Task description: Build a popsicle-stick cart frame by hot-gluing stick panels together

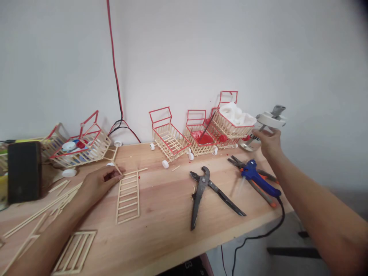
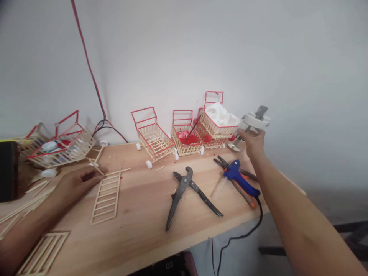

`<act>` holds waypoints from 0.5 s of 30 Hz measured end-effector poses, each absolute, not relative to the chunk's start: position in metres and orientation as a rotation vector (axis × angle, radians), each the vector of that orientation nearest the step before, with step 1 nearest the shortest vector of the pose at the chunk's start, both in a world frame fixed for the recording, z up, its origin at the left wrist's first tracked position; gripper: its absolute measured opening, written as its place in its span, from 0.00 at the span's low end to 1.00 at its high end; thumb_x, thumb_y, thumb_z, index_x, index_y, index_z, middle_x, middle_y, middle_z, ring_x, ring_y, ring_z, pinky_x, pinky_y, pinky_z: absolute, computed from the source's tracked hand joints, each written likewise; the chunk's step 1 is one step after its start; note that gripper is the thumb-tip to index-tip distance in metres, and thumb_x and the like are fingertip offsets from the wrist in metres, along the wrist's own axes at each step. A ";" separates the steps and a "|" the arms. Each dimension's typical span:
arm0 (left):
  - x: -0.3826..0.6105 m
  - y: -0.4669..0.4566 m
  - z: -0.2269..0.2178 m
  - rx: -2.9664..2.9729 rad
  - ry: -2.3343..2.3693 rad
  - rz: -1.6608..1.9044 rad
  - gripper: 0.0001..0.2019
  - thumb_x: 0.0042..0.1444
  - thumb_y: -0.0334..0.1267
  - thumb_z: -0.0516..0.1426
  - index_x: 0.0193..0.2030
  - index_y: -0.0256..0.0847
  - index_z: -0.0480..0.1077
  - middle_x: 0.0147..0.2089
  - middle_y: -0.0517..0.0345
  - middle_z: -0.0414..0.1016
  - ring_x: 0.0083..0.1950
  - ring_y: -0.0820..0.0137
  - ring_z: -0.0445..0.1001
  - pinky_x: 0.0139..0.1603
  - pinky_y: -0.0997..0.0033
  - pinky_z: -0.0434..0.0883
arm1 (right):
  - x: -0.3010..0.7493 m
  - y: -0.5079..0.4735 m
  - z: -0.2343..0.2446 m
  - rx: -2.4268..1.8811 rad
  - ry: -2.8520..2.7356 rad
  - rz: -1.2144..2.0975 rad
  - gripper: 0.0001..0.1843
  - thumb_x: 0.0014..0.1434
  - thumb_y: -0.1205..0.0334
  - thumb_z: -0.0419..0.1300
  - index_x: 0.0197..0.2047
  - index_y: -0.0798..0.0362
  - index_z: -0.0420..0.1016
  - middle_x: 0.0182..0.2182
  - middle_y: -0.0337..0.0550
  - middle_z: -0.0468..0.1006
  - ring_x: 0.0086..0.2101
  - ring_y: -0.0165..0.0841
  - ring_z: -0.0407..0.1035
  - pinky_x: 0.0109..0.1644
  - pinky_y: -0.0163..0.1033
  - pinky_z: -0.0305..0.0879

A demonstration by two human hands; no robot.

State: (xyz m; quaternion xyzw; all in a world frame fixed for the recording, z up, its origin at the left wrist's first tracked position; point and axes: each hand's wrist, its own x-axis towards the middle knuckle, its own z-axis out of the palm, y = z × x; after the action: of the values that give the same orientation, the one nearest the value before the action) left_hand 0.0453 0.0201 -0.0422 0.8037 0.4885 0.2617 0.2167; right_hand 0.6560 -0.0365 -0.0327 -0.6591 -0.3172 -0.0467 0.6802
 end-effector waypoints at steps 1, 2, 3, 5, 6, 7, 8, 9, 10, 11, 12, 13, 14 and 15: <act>0.045 0.020 -0.042 2.222 1.356 0.724 0.16 0.49 0.55 0.58 0.30 0.44 0.73 0.39 0.56 0.80 0.35 0.62 0.74 0.36 0.67 0.68 | 0.658 -0.030 -0.032 -1.478 -0.693 -0.077 0.30 0.39 0.66 0.71 0.38 0.46 0.53 0.42 0.51 0.73 0.35 0.30 0.70 0.41 0.42 0.68; 0.045 0.020 -0.043 2.218 1.355 0.723 0.16 0.49 0.55 0.57 0.30 0.44 0.73 0.40 0.56 0.80 0.35 0.62 0.74 0.36 0.67 0.68 | 0.659 -0.025 -0.032 -1.474 -0.679 -0.049 0.31 0.38 0.68 0.71 0.37 0.46 0.54 0.43 0.51 0.72 0.36 0.30 0.70 0.41 0.42 0.67; 0.045 0.020 -0.043 2.215 1.354 0.720 0.16 0.50 0.54 0.57 0.30 0.44 0.73 0.40 0.55 0.80 0.36 0.62 0.74 0.37 0.67 0.68 | 0.659 -0.020 -0.031 -1.472 -0.674 -0.028 0.30 0.38 0.69 0.70 0.37 0.45 0.54 0.44 0.50 0.72 0.36 0.29 0.70 0.42 0.41 0.67; 0.045 0.020 -0.044 2.221 1.354 0.708 0.16 0.51 0.54 0.57 0.31 0.43 0.73 0.40 0.54 0.80 0.38 0.61 0.75 0.38 0.67 0.68 | 0.656 -0.012 -0.030 -1.465 -0.675 0.008 0.29 0.40 0.72 0.68 0.36 0.45 0.53 0.44 0.49 0.73 0.36 0.28 0.70 0.43 0.40 0.67; 0.044 0.020 -0.045 2.228 1.357 0.703 0.16 0.52 0.53 0.56 0.32 0.42 0.73 0.40 0.54 0.80 0.39 0.61 0.75 0.39 0.66 0.68 | 0.653 -0.009 -0.029 -1.462 -0.677 0.023 0.28 0.41 0.73 0.67 0.35 0.44 0.52 0.44 0.49 0.73 0.36 0.28 0.70 0.43 0.41 0.66; 0.044 0.020 -0.046 2.238 1.363 0.702 0.16 0.53 0.52 0.56 0.32 0.42 0.73 0.39 0.54 0.80 0.40 0.61 0.75 0.40 0.66 0.68 | 0.650 -0.006 -0.028 -1.459 -0.681 0.036 0.27 0.42 0.74 0.67 0.35 0.44 0.52 0.44 0.48 0.73 0.36 0.28 0.70 0.45 0.41 0.66; 0.043 0.020 -0.046 2.249 1.361 0.699 0.15 0.53 0.52 0.56 0.33 0.42 0.74 0.39 0.54 0.79 0.40 0.61 0.75 0.41 0.66 0.68 | 0.647 -0.005 -0.027 -1.459 -0.684 0.047 0.27 0.42 0.74 0.66 0.35 0.44 0.52 0.44 0.47 0.73 0.36 0.29 0.70 0.46 0.42 0.65; 0.043 0.020 -0.047 2.247 1.360 0.717 0.15 0.54 0.51 0.56 0.32 0.41 0.73 0.38 0.54 0.79 0.40 0.61 0.75 0.41 0.66 0.67 | 0.644 -0.003 -0.026 -1.465 -0.688 0.058 0.27 0.43 0.74 0.66 0.35 0.44 0.52 0.44 0.47 0.72 0.36 0.29 0.70 0.47 0.43 0.64; 0.043 0.020 -0.048 2.253 1.354 0.710 0.14 0.54 0.50 0.55 0.31 0.41 0.73 0.38 0.54 0.79 0.40 0.61 0.75 0.42 0.66 0.67 | 0.642 -0.002 -0.025 -1.482 -0.692 0.063 0.27 0.43 0.74 0.67 0.34 0.44 0.53 0.43 0.47 0.72 0.37 0.30 0.70 0.48 0.44 0.64; 0.043 0.020 -0.048 2.255 1.349 0.707 0.14 0.54 0.49 0.55 0.31 0.41 0.73 0.37 0.54 0.79 0.39 0.62 0.75 0.42 0.66 0.67 | 0.640 -0.002 -0.024 -1.520 -0.687 0.044 0.27 0.43 0.73 0.67 0.34 0.44 0.53 0.42 0.46 0.72 0.36 0.31 0.69 0.48 0.45 0.63; 0.043 0.020 -0.049 2.252 1.347 0.711 0.14 0.55 0.49 0.55 0.32 0.40 0.73 0.38 0.53 0.79 0.40 0.62 0.74 0.42 0.66 0.67 | 0.640 -0.002 -0.024 -1.578 -0.703 0.032 0.26 0.43 0.72 0.67 0.34 0.44 0.53 0.41 0.47 0.72 0.37 0.33 0.69 0.49 0.46 0.63; 0.043 0.020 -0.049 2.251 1.344 0.714 0.13 0.55 0.48 0.55 0.32 0.40 0.72 0.38 0.53 0.78 0.39 0.63 0.74 0.42 0.66 0.67 | 0.641 -0.002 -0.023 -1.631 -0.713 0.009 0.25 0.44 0.70 0.67 0.33 0.44 0.53 0.39 0.47 0.72 0.36 0.33 0.69 0.48 0.47 0.63; 0.043 0.019 -0.049 2.250 1.339 0.716 0.13 0.56 0.47 0.55 0.31 0.40 0.72 0.38 0.53 0.78 0.39 0.63 0.74 0.41 0.66 0.67 | 0.643 -0.003 -0.023 -1.665 -0.740 -0.026 0.23 0.46 0.69 0.67 0.33 0.44 0.53 0.38 0.47 0.72 0.35 0.34 0.68 0.46 0.48 0.63; 0.044 0.019 -0.049 2.243 1.332 0.725 0.12 0.56 0.46 0.54 0.30 0.40 0.71 0.38 0.52 0.78 0.39 0.63 0.74 0.41 0.66 0.67 | 0.646 -0.004 -0.023 -1.672 -0.788 -0.069 0.22 0.48 0.67 0.66 0.32 0.44 0.52 0.36 0.47 0.71 0.33 0.35 0.68 0.44 0.48 0.64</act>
State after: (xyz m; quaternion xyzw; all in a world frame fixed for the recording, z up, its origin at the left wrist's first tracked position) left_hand 0.0437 0.0191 -0.0492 0.8091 0.4802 0.2615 0.2153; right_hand 0.6456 -0.0045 -0.0235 -0.7219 -0.3404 -0.0298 0.6018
